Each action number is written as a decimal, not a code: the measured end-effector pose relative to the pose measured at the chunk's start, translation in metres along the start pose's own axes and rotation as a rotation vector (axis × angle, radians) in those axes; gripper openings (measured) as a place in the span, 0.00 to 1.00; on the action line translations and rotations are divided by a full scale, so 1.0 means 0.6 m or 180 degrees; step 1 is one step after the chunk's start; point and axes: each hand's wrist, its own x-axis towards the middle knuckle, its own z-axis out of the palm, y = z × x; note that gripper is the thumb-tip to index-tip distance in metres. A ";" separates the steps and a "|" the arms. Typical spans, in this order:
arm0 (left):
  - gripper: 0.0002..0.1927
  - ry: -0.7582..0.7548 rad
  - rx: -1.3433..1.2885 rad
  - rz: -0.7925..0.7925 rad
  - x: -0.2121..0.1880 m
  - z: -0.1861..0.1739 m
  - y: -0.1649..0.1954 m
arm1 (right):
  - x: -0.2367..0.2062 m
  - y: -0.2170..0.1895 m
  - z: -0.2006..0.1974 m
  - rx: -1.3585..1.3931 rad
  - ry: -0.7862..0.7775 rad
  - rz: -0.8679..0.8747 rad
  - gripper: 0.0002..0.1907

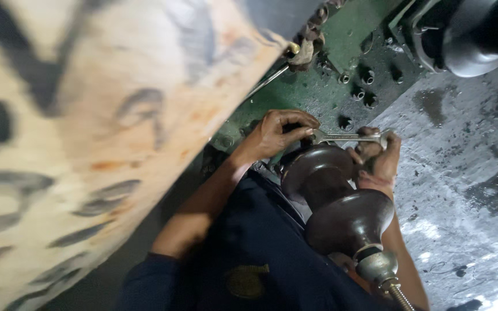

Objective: The person works at a green metal bench assembling porcelain insulators with brass fittings. They position each insulator, thread its metal stem by hand, and use a wrench to tighten the fittings, working on one insulator at a time along the bench.

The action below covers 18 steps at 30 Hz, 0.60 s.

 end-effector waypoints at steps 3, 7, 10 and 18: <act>0.12 -0.0068 -0.0129 0.0449 -0.012 -0.003 -0.021 | 0.012 -0.056 0.164 0.0015 -0.0432 0.0026 0.23; 0.16 0.0080 0.0182 0.0428 -0.023 -0.004 -0.045 | -0.016 -0.042 0.387 -0.3153 -0.2795 -0.0168 0.27; 0.16 -0.0093 -0.0049 0.0523 -0.021 -0.004 -0.049 | -0.067 0.036 0.462 -0.4720 -0.5650 -0.0497 0.24; 0.16 -0.0079 -0.0103 0.0089 -0.020 0.003 -0.030 | 0.005 -0.105 0.323 -0.2896 -0.2843 -0.0778 0.25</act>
